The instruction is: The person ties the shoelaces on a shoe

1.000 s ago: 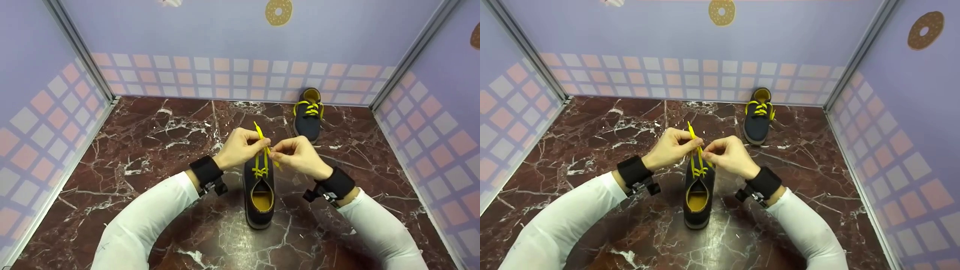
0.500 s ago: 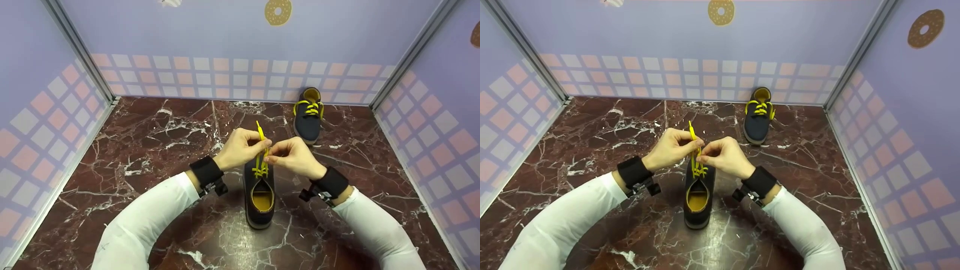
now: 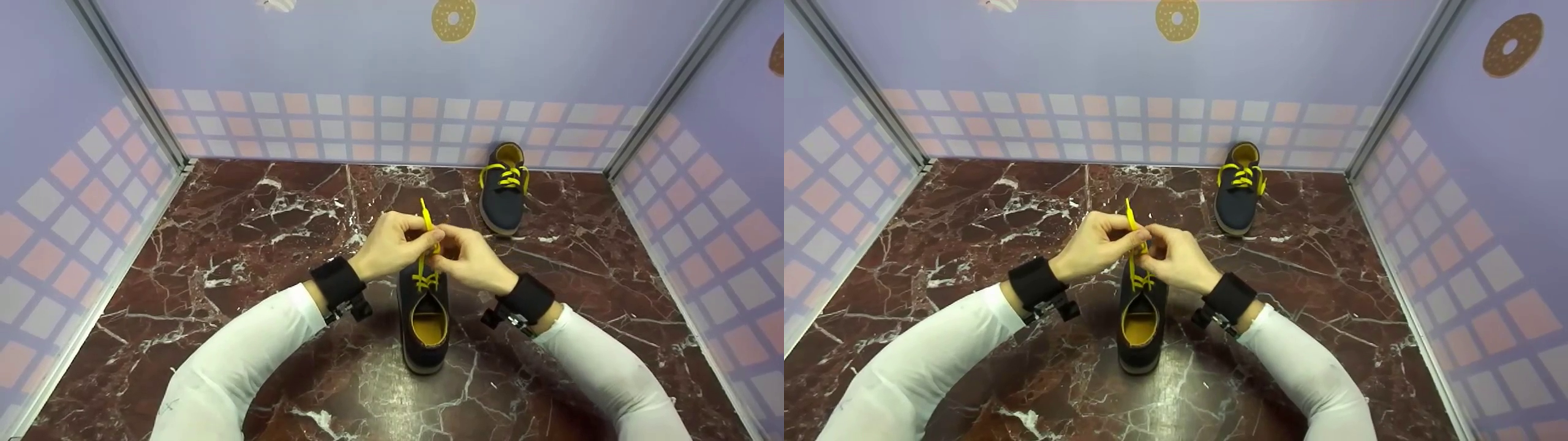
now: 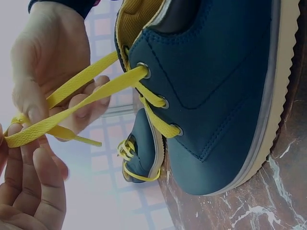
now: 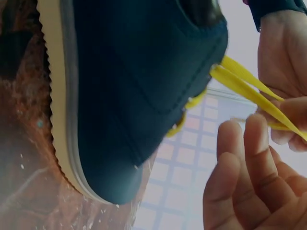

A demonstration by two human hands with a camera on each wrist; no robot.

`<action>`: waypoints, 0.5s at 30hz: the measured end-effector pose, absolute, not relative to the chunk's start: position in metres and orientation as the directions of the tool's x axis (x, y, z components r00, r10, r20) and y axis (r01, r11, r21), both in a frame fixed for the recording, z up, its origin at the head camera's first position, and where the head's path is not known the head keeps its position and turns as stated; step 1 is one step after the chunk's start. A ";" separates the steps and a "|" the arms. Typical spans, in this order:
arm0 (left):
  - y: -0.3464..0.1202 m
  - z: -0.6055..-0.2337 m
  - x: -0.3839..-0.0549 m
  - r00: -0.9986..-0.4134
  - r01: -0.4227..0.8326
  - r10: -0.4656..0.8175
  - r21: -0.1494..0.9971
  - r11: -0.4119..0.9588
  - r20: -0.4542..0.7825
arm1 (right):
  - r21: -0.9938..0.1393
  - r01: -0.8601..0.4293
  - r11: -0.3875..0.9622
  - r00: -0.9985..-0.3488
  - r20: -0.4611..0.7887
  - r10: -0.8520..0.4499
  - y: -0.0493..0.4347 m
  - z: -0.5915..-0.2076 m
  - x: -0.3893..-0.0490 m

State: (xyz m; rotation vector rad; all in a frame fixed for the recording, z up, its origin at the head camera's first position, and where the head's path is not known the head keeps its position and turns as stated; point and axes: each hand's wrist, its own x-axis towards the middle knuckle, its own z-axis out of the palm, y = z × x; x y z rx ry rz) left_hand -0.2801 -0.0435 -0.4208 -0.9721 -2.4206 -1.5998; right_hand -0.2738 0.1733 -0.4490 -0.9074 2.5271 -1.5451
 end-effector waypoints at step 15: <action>-0.043 -0.433 -0.278 -0.850 0.478 0.340 0.861 0.176 0.402 | -0.946 -0.322 0.038 -0.917 0.301 -0.262 0.169 -0.455 -0.268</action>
